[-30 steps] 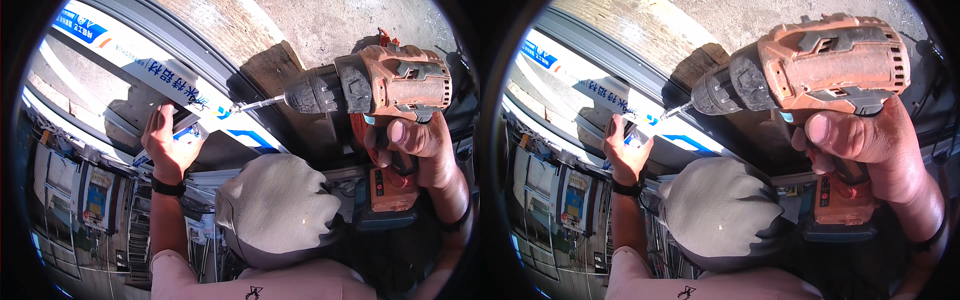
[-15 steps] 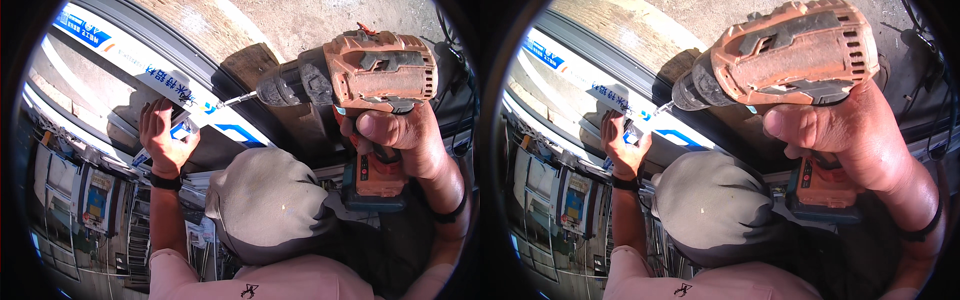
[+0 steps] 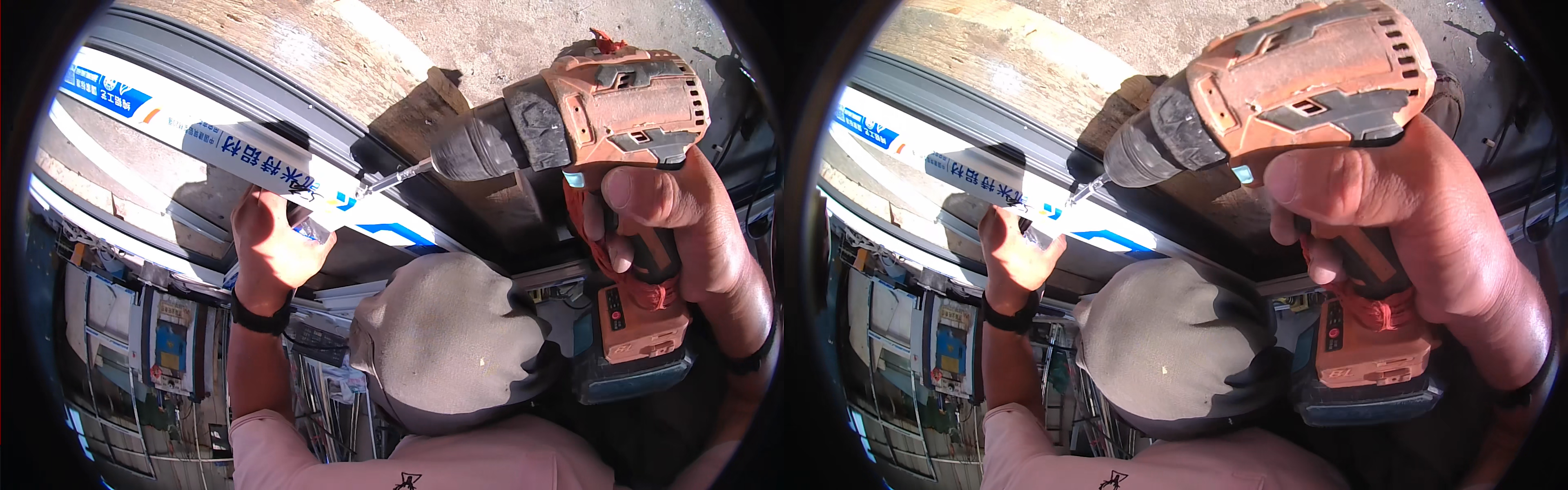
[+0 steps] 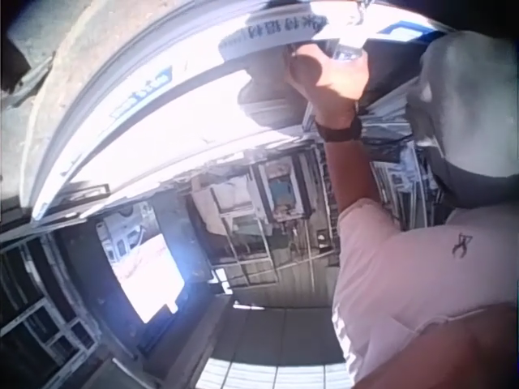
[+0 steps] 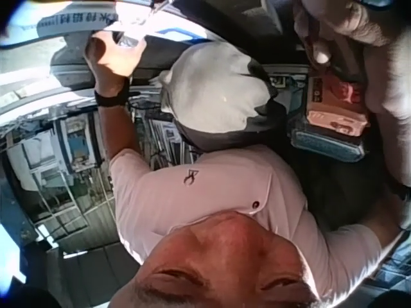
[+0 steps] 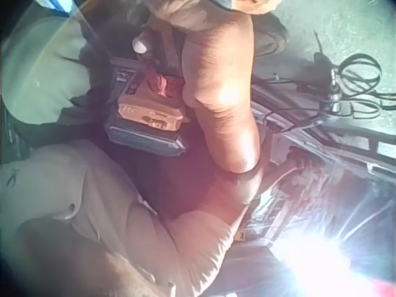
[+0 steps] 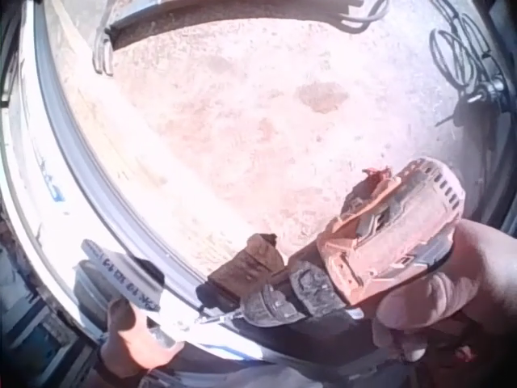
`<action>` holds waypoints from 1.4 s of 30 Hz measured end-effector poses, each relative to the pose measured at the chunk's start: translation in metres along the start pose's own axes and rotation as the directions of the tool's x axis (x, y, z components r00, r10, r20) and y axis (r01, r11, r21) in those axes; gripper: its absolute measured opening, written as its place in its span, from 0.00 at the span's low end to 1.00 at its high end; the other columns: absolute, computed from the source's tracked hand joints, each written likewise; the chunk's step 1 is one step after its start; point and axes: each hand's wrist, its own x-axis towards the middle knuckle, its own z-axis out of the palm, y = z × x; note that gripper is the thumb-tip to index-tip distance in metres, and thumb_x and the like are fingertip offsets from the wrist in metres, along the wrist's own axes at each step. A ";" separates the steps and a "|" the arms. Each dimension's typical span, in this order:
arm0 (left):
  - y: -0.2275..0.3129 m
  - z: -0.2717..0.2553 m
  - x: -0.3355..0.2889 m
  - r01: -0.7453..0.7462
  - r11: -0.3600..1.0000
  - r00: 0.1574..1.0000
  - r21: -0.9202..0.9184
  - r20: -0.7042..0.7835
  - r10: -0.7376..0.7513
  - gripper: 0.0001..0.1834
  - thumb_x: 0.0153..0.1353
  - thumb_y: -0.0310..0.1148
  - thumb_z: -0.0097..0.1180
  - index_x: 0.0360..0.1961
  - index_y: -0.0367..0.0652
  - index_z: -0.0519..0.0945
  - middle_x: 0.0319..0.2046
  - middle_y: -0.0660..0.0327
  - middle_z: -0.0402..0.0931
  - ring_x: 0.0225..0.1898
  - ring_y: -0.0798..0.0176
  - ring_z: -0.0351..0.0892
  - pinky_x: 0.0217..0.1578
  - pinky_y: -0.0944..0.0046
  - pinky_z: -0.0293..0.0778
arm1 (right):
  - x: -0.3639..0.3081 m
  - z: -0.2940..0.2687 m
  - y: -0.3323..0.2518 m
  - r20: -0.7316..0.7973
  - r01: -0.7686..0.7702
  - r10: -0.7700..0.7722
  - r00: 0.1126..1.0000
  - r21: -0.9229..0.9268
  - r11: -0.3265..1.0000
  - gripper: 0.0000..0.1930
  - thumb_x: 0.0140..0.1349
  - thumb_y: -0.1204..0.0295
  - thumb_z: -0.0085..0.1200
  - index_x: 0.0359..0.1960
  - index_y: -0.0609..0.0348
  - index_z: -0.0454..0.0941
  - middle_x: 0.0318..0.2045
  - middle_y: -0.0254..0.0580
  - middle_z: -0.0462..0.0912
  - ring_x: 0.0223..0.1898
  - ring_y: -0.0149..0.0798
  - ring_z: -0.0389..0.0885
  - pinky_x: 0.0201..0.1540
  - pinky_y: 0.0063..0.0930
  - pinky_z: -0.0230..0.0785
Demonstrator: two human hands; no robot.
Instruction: Assembling an aluminum window frame by measuring, fitting sections, and drilling holes.
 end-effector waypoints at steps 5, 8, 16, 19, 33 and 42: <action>0.006 0.000 0.006 0.046 0.999 0.999 0.000 0.027 -0.046 0.33 0.31 0.29 0.74 0.44 0.37 0.77 0.36 0.47 0.79 0.37 0.40 0.79 0.38 0.48 0.76 | -0.001 -0.001 0.003 -0.095 0.004 -0.007 0.995 -0.025 1.000 0.26 0.49 0.55 0.64 0.41 0.65 0.78 0.27 0.43 0.83 0.20 0.28 0.77 0.21 0.18 0.69; 0.008 0.000 0.008 0.091 0.995 0.995 -0.035 0.033 -0.090 0.33 0.34 0.30 0.74 0.47 0.40 0.77 0.38 0.48 0.80 0.39 0.41 0.81 0.41 0.50 0.77 | 0.004 -0.001 0.004 -0.053 -0.005 0.004 0.999 -0.032 0.999 0.27 0.49 0.55 0.65 0.43 0.66 0.77 0.27 0.43 0.82 0.19 0.28 0.77 0.21 0.17 0.70; 0.000 -0.003 0.007 0.258 0.956 0.957 -0.140 0.171 -0.233 0.35 0.36 0.30 0.74 0.50 0.40 0.75 0.42 0.47 0.80 0.44 0.42 0.81 0.45 0.51 0.78 | 0.006 -0.018 0.013 -0.036 -0.015 0.018 0.999 0.081 0.997 0.30 0.50 0.56 0.67 0.48 0.66 0.75 0.27 0.44 0.81 0.18 0.29 0.76 0.20 0.16 0.69; 0.001 0.002 0.009 0.261 0.965 0.950 0.012 0.177 -0.259 0.37 0.39 0.35 0.73 0.53 0.41 0.73 0.40 0.49 0.79 0.44 0.43 0.79 0.46 0.49 0.77 | 0.002 -0.023 0.007 -0.042 0.063 -0.066 0.997 -0.066 0.996 0.31 0.50 0.54 0.67 0.49 0.64 0.74 0.28 0.45 0.81 0.19 0.29 0.76 0.20 0.17 0.70; -0.003 0.004 0.011 0.141 0.989 0.983 0.033 0.118 -0.144 0.25 0.41 0.35 0.68 0.40 0.32 0.78 0.30 0.44 0.80 0.36 0.43 0.83 0.43 0.52 0.80 | 0.009 -0.032 0.007 -0.013 0.104 -0.106 0.994 -0.103 0.989 0.28 0.49 0.58 0.69 0.45 0.65 0.76 0.33 0.46 0.82 0.24 0.32 0.79 0.27 0.22 0.73; -0.010 0.007 0.007 0.131 0.991 0.984 -0.002 0.119 -0.130 0.30 0.40 0.32 0.64 0.49 0.34 0.76 0.32 0.44 0.80 0.38 0.42 0.81 0.42 0.50 0.78 | 0.011 -0.043 0.007 0.012 0.073 -0.073 0.997 -0.068 0.995 0.25 0.47 0.68 0.67 0.48 0.65 0.76 0.35 0.48 0.82 0.25 0.36 0.80 0.26 0.25 0.74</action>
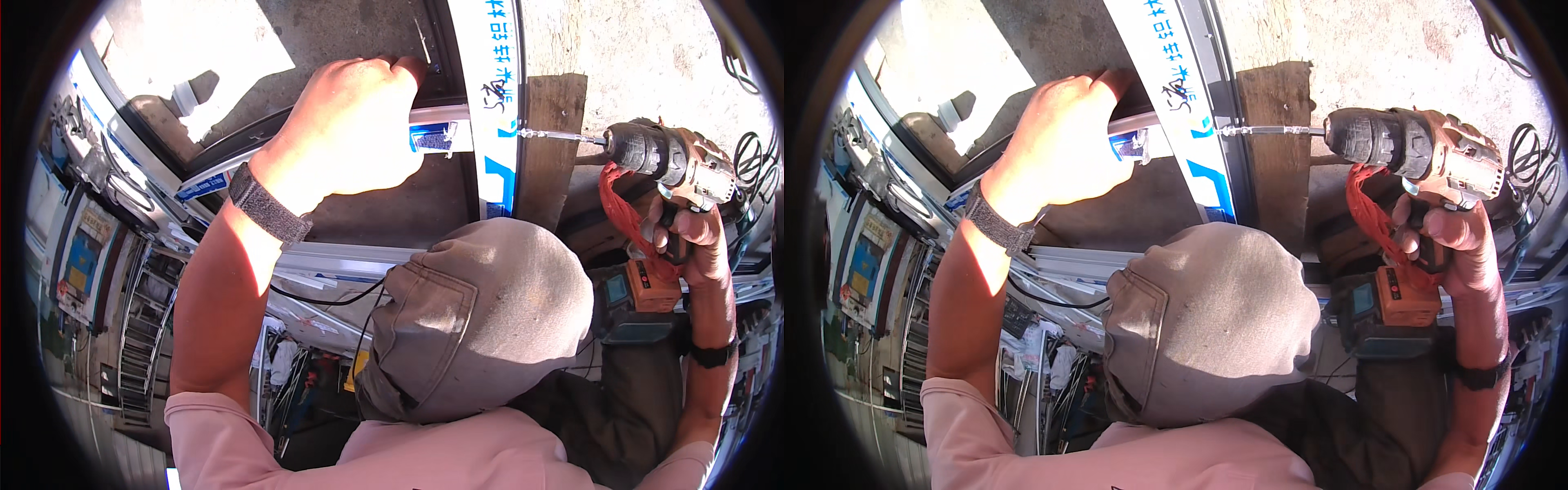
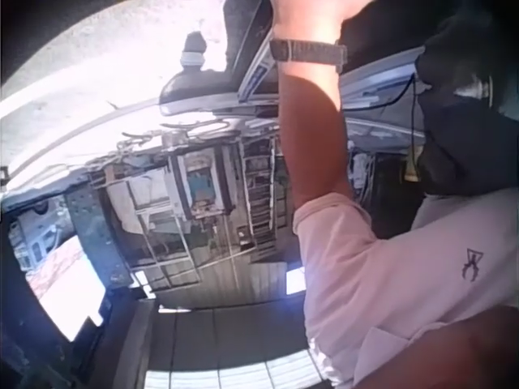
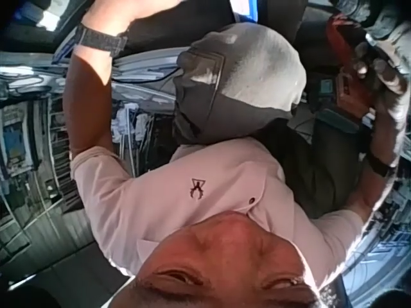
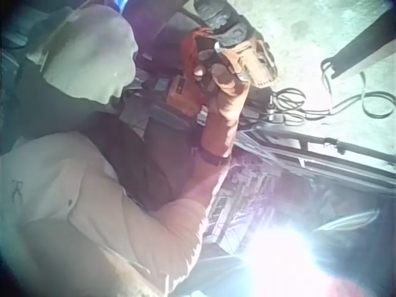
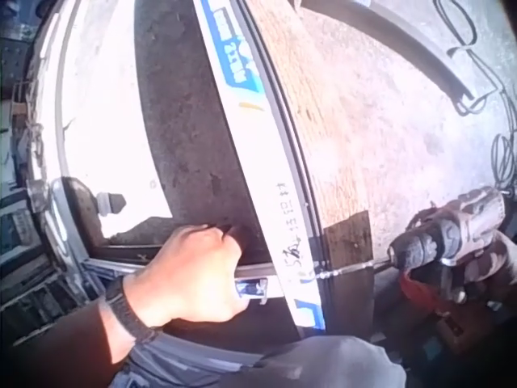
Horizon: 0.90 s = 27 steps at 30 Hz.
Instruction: Assembling an aluminum window frame by measuring, fitting sections, and drilling holes.
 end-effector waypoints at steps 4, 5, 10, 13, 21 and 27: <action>-0.001 0.000 -0.001 -0.014 1.000 1.000 -0.006 0.001 0.014 0.29 0.40 0.33 0.65 0.47 0.34 0.76 0.31 0.45 0.79 0.37 0.43 0.81 0.42 0.51 0.79 | 0.002 0.000 0.001 0.019 0.011 -0.011 1.000 0.001 1.000 0.27 0.47 0.68 0.68 0.49 0.65 0.75 0.35 0.49 0.82 0.24 0.36 0.80 0.25 0.26 0.73; -0.001 0.000 -0.001 -0.005 1.000 1.000 -0.014 0.001 0.005 0.29 0.40 0.33 0.65 0.47 0.34 0.76 0.31 0.45 0.79 0.37 0.43 0.81 0.42 0.51 0.79 | 0.002 0.000 0.002 -0.001 0.025 -0.025 1.000 0.018 1.000 0.28 0.46 0.68 0.68 0.50 0.65 0.75 0.34 0.48 0.81 0.23 0.36 0.79 0.25 0.25 0.73; -0.003 0.002 -0.002 -0.062 0.998 0.997 0.006 -0.035 0.062 0.28 0.39 0.33 0.67 0.44 0.33 0.77 0.30 0.46 0.79 0.36 0.45 0.82 0.40 0.53 0.79 | 0.003 0.007 0.001 0.000 0.029 -0.029 1.000 0.032 0.999 0.31 0.46 0.69 0.68 0.53 0.64 0.72 0.28 0.43 0.76 0.21 0.33 0.77 0.22 0.23 0.72; -0.006 0.003 -0.001 -0.065 0.998 0.997 -0.012 -0.038 0.065 0.26 0.39 0.33 0.67 0.41 0.33 0.77 0.29 0.46 0.78 0.34 0.45 0.82 0.39 0.53 0.79 | 0.004 0.005 -0.002 -0.020 0.030 -0.030 0.999 0.035 0.999 0.31 0.45 0.68 0.69 0.53 0.64 0.72 0.28 0.43 0.77 0.20 0.32 0.76 0.21 0.22 0.71; -0.007 0.008 0.001 -0.094 0.992 0.994 -0.079 -0.060 0.089 0.24 0.41 0.31 0.64 0.42 0.33 0.76 0.25 0.50 0.77 0.31 0.47 0.81 0.37 0.54 0.79 | 0.000 0.002 -0.002 -0.030 0.050 -0.052 0.998 -0.050 0.997 0.33 0.46 0.67 0.71 0.54 0.63 0.71 0.28 0.39 0.75 0.20 0.32 0.74 0.21 0.23 0.69; -0.007 0.006 0.002 -0.129 0.988 0.988 -0.087 -0.094 0.121 0.25 0.41 0.30 0.63 0.43 0.34 0.76 0.25 0.50 0.77 0.31 0.47 0.81 0.36 0.55 0.79 | -0.003 0.009 -0.004 -0.055 0.042 -0.046 0.997 -0.081 0.996 0.30 0.46 0.66 0.71 0.51 0.63 0.73 0.29 0.39 0.75 0.20 0.31 0.75 0.22 0.24 0.71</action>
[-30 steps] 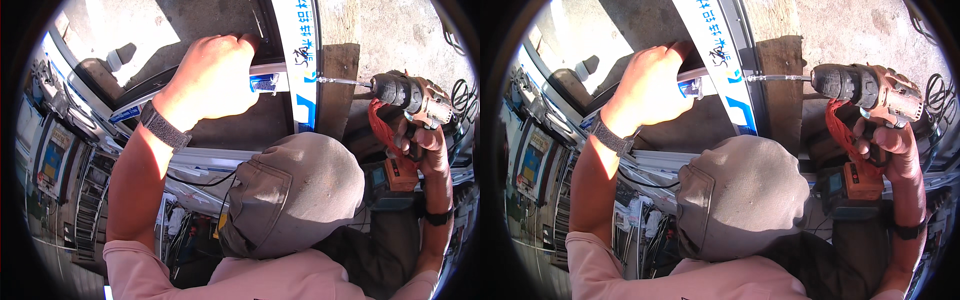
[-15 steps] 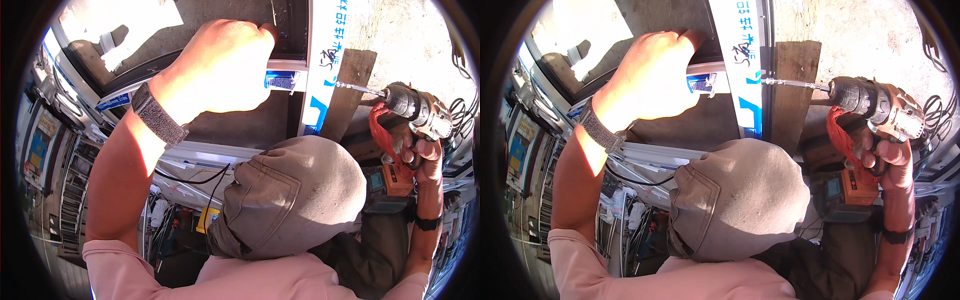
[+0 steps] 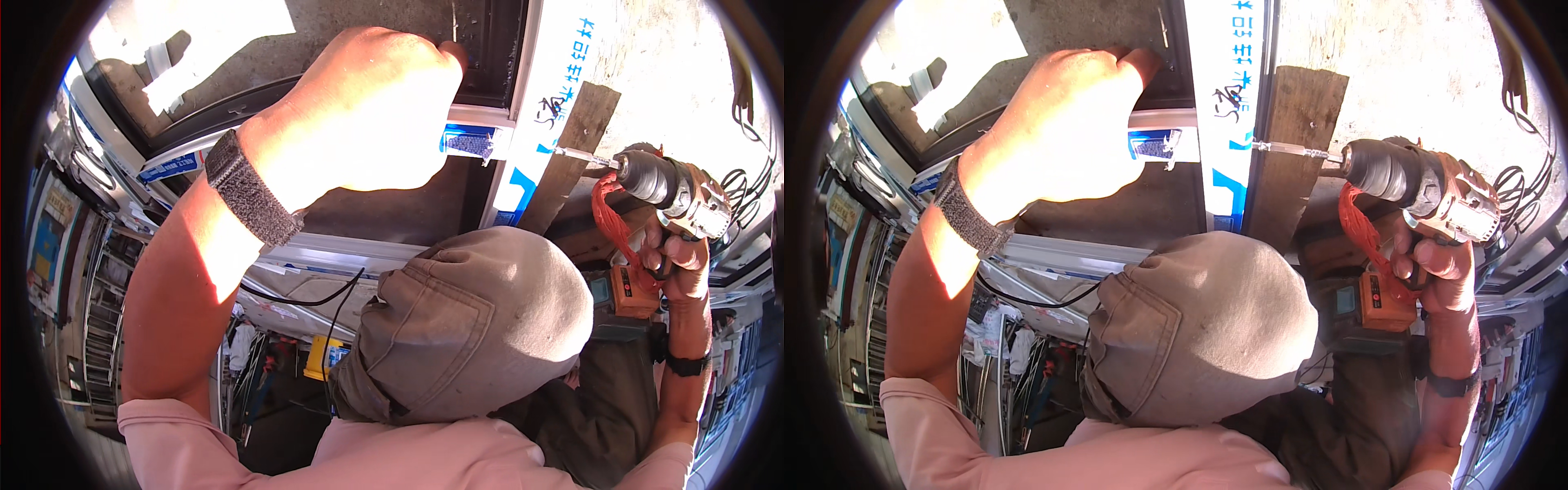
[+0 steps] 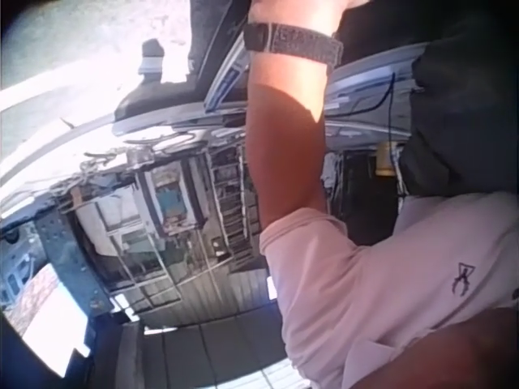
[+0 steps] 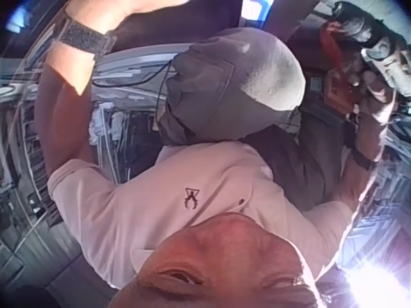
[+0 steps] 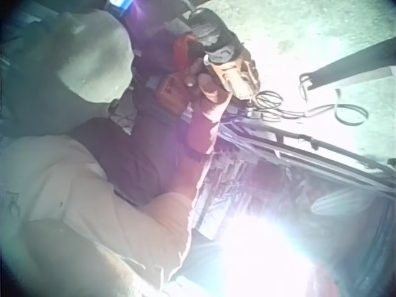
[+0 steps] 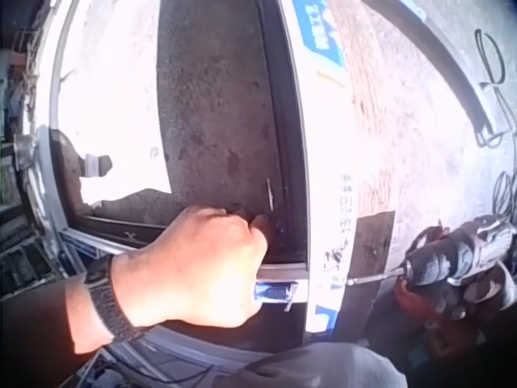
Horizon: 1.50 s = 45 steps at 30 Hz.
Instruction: Assembling an aluminum window frame by measuring, fitting sections, and drilling holes.
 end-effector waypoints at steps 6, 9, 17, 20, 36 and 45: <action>0.003 -0.002 0.001 0.020 1.000 1.000 0.011 -0.004 -0.020 0.23 0.40 0.29 0.64 0.41 0.34 0.76 0.26 0.49 0.78 0.31 0.46 0.82 0.36 0.54 0.79 | -0.003 0.009 0.000 -0.028 -0.014 0.014 1.000 -0.005 1.000 0.30 0.47 0.64 0.69 0.50 0.64 0.73 0.26 0.39 0.75 0.19 0.31 0.75 0.20 0.24 0.71; 0.001 -0.003 0.002 0.043 0.999 0.999 -0.014 0.021 -0.043 0.22 0.40 0.29 0.64 0.40 0.33 0.76 0.27 0.48 0.79 0.31 0.45 0.82 0.36 0.54 0.79 | 0.002 0.014 0.002 0.003 -0.079 0.079 0.997 0.061 0.995 0.29 0.45 0.64 0.69 0.49 0.62 0.73 0.25 0.38 0.74 0.16 0.31 0.73 0.19 0.24 0.69; 0.006 -0.004 0.001 0.018 1.000 1.000 -0.003 -0.013 -0.018 0.21 0.40 0.29 0.64 0.38 0.34 0.76 0.26 0.49 0.78 0.33 0.46 0.81 0.37 0.53 0.78 | -0.006 0.011 0.001 0.039 -0.092 0.089 0.995 0.080 0.993 0.28 0.49 0.65 0.69 0.51 0.61 0.73 0.26 0.37 0.75 0.19 0.30 0.75 0.20 0.25 0.68; 0.005 -0.003 0.000 0.047 0.998 0.999 -0.046 0.022 -0.046 0.21 0.40 0.30 0.65 0.37 0.34 0.75 0.26 0.49 0.78 0.33 0.46 0.81 0.37 0.53 0.78 | 0.001 0.008 -0.001 -0.027 -0.047 0.047 0.999 0.006 0.999 0.30 0.47 0.64 0.69 0.52 0.60 0.73 0.26 0.36 0.75 0.17 0.31 0.74 0.20 0.25 0.68; 0.001 -0.004 0.002 0.010 0.999 1.000 -0.038 -0.001 -0.010 0.21 0.40 0.31 0.65 0.37 0.34 0.77 0.24 0.49 0.77 0.31 0.46 0.82 0.37 0.55 0.79 | 0.000 0.008 -0.003 0.062 -0.071 0.067 0.996 0.068 0.995 0.27 0.47 0.66 0.70 0.49 0.59 0.74 0.25 0.35 0.73 0.18 0.31 0.72 0.22 0.23 0.67; 0.003 -0.006 0.007 0.093 0.994 0.989 0.053 0.115 -0.098 0.24 0.40 0.35 0.65 0.39 0.31 0.76 0.23 0.48 0.77 0.30 0.48 0.82 0.35 0.55 0.79 | 0.005 0.021 -0.009 0.071 -0.062 0.059 0.996 0.050 0.997 0.27 0.45 0.67 0.71 0.48 0.60 0.75 0.29 0.43 0.80 0.22 0.34 0.76 0.25 0.25 0.70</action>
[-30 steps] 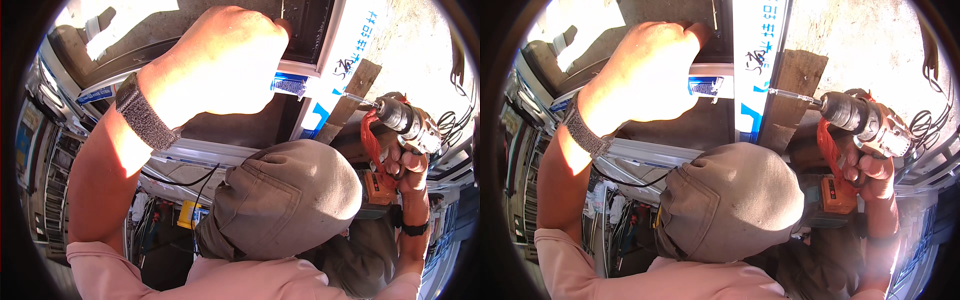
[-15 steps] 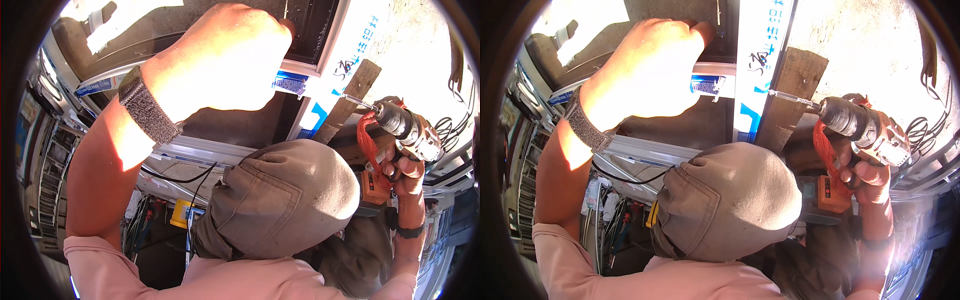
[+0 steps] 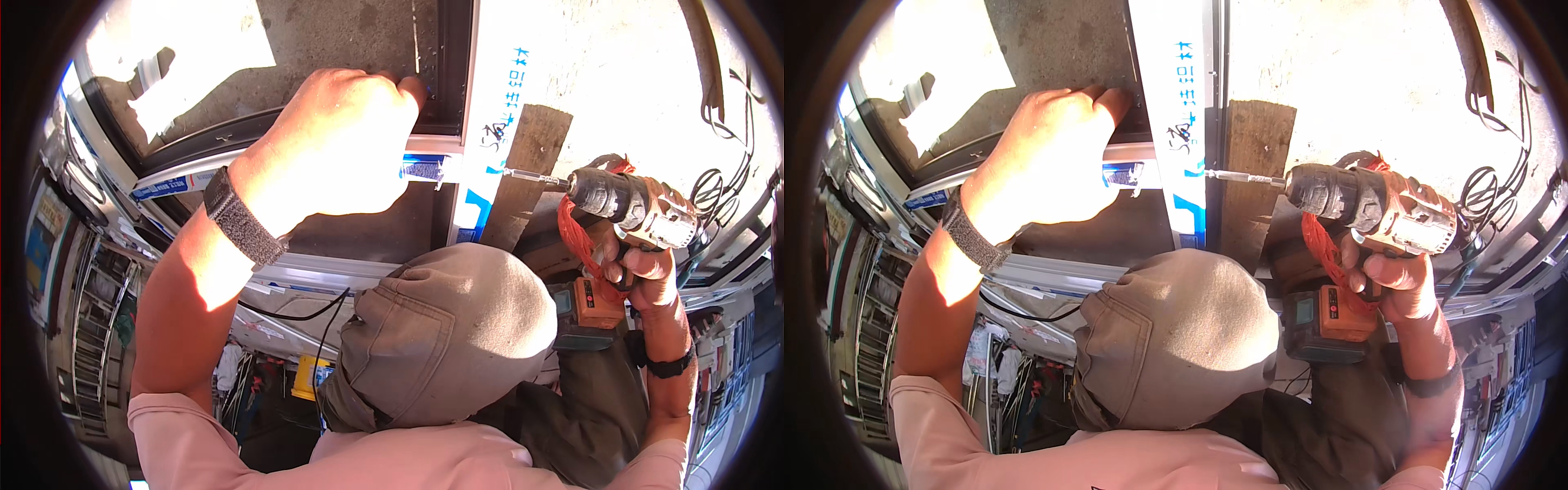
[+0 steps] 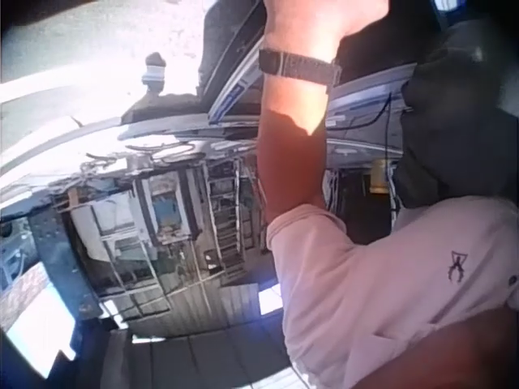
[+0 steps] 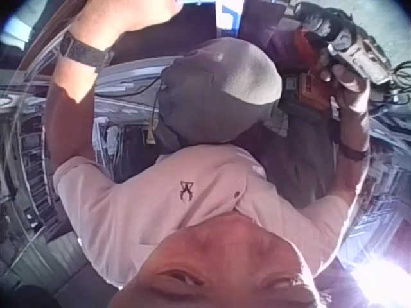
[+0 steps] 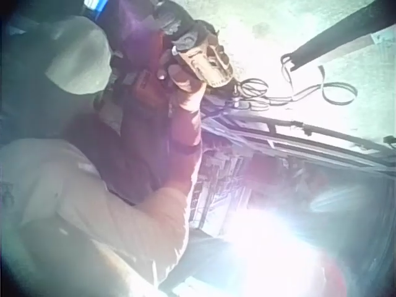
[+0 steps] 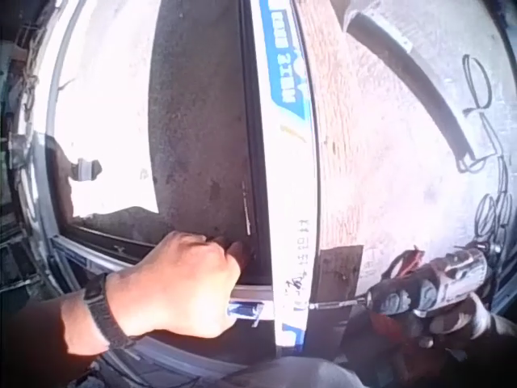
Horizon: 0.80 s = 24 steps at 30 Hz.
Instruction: Assembling an aluminum window frame by measuring, fitting sections, and drilling holes.
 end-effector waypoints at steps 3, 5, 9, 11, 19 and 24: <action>0.001 -0.004 0.002 -0.029 1.000 0.999 0.001 -0.018 0.029 0.24 0.39 0.35 0.66 0.38 0.31 0.77 0.23 0.48 0.77 0.30 0.48 0.82 0.35 0.55 0.79 | -0.005 -0.005 0.001 -0.008 -0.027 0.027 1.000 0.039 0.999 0.26 0.46 0.67 0.72 0.47 0.59 0.75 0.26 0.40 0.77 0.21 0.32 0.74 0.24 0.24 0.67; 0.003 -0.006 0.001 -0.048 0.999 0.998 0.002 -0.037 0.048 0.24 0.38 0.35 0.66 0.37 0.31 0.77 0.23 0.48 0.77 0.30 0.48 0.82 0.35 0.55 0.79 | -0.007 -0.002 0.000 -0.024 0.012 -0.011 1.000 0.023 1.000 0.25 0.46 0.67 0.71 0.46 0.58 0.75 0.24 0.38 0.75 0.21 0.31 0.73 0.23 0.23 0.66; 0.006 -0.005 0.000 -0.044 0.999 0.994 0.015 -0.099 0.045 0.24 0.38 0.34 0.65 0.37 0.32 0.78 0.25 0.47 0.79 0.30 0.47 0.82 0.36 0.55 0.80 | -0.010 0.006 -0.004 -0.046 0.020 -0.020 0.999 0.003 1.000 0.20 0.46 0.72 0.66 0.42 0.64 0.77 0.28 0.43 0.81 0.22 0.31 0.76 0.26 0.25 0.70; 0.008 -0.005 0.002 0.000 0.999 0.999 0.037 -0.041 0.001 0.24 0.38 0.34 0.65 0.38 0.31 0.78 0.24 0.47 0.79 0.30 0.46 0.82 0.36 0.54 0.80 | -0.008 0.004 -0.007 -0.043 0.009 -0.009 0.999 -0.021 1.000 0.17 0.46 0.72 0.65 0.39 0.64 0.78 0.31 0.43 0.82 0.23 0.31 0.77 0.27 0.24 0.72; 0.008 -0.004 -0.001 0.059 0.989 0.998 0.135 0.016 -0.061 0.23 0.41 0.36 0.64 0.39 0.33 0.78 0.29 0.46 0.79 0.34 0.45 0.82 0.40 0.53 0.80 | -0.003 -0.001 0.001 0.036 0.100 -0.101 0.994 0.016 0.995 0.16 0.52 0.73 0.64 0.43 0.63 0.79 0.33 0.43 0.85 0.25 0.32 0.80 0.30 0.24 0.77; 0.009 0.001 -0.002 0.057 0.987 0.998 0.149 -0.039 -0.051 0.21 0.42 0.36 0.63 0.37 0.34 0.78 0.30 0.46 0.79 0.37 0.45 0.82 0.43 0.53 0.79 | -0.007 -0.002 0.002 0.024 0.105 -0.105 0.994 -0.007 0.994 0.19 0.51 0.71 0.64 0.46 0.63 0.78 0.33 0.43 0.84 0.24 0.32 0.80 0.29 0.24 0.76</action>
